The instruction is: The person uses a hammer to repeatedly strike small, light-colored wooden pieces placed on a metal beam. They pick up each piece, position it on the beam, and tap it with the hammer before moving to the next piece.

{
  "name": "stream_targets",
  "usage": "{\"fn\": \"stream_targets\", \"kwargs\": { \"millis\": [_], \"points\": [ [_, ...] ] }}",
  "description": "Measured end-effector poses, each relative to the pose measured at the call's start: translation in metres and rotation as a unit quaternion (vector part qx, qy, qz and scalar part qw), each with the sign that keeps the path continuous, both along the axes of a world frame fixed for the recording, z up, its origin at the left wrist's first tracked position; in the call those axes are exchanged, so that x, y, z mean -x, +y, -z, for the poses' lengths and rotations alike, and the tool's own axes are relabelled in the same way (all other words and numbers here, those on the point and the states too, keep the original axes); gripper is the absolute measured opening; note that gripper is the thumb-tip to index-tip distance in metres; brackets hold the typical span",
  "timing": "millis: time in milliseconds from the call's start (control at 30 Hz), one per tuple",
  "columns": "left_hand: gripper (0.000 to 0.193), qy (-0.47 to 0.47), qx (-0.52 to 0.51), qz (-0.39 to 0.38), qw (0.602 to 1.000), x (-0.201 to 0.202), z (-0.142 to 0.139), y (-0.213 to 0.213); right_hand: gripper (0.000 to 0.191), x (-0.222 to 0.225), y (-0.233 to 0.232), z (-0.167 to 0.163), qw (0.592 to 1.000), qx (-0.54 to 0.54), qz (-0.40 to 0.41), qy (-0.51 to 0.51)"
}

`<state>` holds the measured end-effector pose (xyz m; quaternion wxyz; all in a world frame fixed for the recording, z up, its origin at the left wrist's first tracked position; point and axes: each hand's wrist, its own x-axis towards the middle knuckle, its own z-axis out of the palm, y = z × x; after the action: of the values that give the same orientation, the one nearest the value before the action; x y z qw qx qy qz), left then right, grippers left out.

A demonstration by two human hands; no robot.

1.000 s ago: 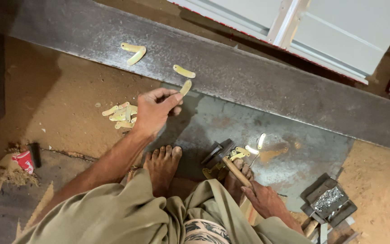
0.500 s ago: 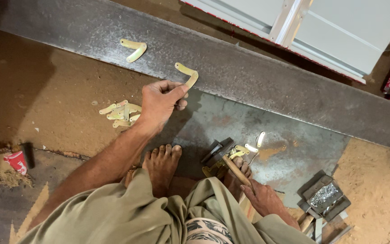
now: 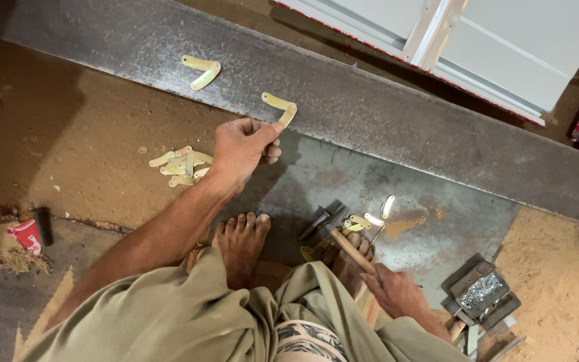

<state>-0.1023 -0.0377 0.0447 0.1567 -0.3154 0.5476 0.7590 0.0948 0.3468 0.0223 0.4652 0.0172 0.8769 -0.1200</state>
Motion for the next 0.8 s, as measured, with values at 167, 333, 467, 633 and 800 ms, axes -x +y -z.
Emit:
{"fn": "stream_targets", "kwargs": {
  "millis": [167,333,467,633,800],
  "points": [
    [0.023,0.009,0.019,0.017,1.0,0.002,0.002,0.001,0.04,0.042,0.008,-0.025,0.975,0.141,0.107,-0.134],
    [0.027,-0.001,0.018,0.025,1.0,0.002,0.003,0.001,0.031,0.121,-0.037,-0.072,0.986,0.022,0.094,0.134],
    [0.029,0.027,0.034,0.023,0.999,0.002,0.006,0.001,0.032,0.16,-0.084,-0.109,0.932,0.145,0.015,0.332],
    [0.029,0.027,0.049,0.03,0.998,0.001,0.014,0.002,0.03,0.177,-0.126,-0.128,0.946,0.102,-0.006,0.308],
    [0.028,0.037,0.034,0.022,0.998,0.0,0.02,0.002,0.028,0.173,-0.133,-0.129,0.94,0.081,-0.035,0.33]
  ]
}}
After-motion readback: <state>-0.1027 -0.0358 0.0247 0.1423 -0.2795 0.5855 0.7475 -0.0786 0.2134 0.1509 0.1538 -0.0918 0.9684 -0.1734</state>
